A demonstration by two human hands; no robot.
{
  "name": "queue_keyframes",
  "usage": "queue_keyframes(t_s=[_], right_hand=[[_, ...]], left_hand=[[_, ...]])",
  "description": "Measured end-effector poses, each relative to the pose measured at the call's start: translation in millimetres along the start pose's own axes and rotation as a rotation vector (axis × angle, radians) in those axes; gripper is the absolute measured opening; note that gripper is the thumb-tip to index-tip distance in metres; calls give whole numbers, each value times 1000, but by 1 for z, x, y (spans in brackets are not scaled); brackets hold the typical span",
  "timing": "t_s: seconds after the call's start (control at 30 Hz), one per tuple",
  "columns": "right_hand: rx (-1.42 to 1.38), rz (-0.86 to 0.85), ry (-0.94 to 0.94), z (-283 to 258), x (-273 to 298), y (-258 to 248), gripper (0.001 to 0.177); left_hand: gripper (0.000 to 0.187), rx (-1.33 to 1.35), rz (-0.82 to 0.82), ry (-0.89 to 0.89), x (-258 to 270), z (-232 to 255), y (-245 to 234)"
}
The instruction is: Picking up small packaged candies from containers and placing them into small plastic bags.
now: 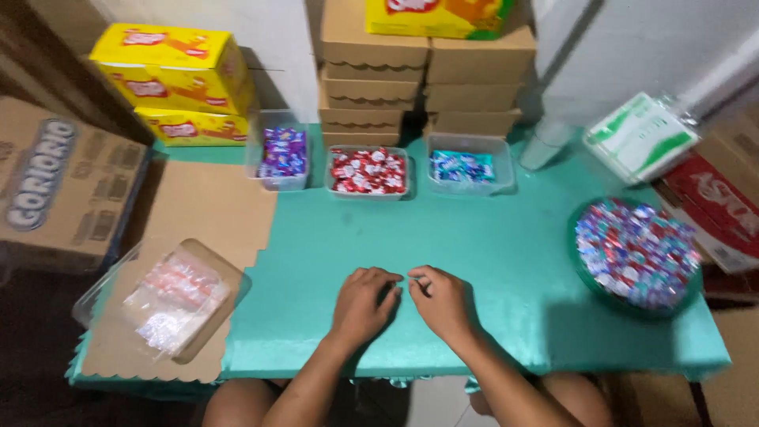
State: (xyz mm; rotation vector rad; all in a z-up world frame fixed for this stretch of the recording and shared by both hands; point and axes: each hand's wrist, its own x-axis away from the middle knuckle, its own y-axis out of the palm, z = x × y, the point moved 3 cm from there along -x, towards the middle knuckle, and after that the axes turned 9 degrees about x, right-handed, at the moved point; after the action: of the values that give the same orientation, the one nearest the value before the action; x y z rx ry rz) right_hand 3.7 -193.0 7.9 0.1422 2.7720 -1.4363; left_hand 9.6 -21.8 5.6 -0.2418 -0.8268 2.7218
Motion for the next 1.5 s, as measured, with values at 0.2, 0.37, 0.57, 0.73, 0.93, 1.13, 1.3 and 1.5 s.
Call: queue_keyframes(t_s=[0.2, 0.37, 0.57, 0.73, 0.93, 1.13, 1.3, 1.5], right_hand=[[-230, 53, -190, -96, 10, -12, 17], [-277, -88, -331, -190, 10, 16, 16], [-234, -253, -688, -298, 5, 93, 21], [104, -321, -1078, -334, -14, 177, 31], [588, -610, -1021, -347, -33, 227, 33], [566, -598, -1019, -358, -28, 213, 21], [533, -534, -1030, -367, -23, 193, 8], [397, -508, -950, -358, -29, 155, 7]], left_hand=[[16, -13, 237, 245, 9, -1, -1], [28, 368, 418, 345, 12, -59, 36], [44, 51, -63, 81, -5, -73, 52], [62, 130, -180, 86, -28, -109, 105], [58, 180, -73, 38, -29, -112, 145], [53, 228, 48, -7, -31, -101, 137], [49, 260, 125, -27, -26, -84, 99], [45, 284, 200, -41, -5, -60, 26]])
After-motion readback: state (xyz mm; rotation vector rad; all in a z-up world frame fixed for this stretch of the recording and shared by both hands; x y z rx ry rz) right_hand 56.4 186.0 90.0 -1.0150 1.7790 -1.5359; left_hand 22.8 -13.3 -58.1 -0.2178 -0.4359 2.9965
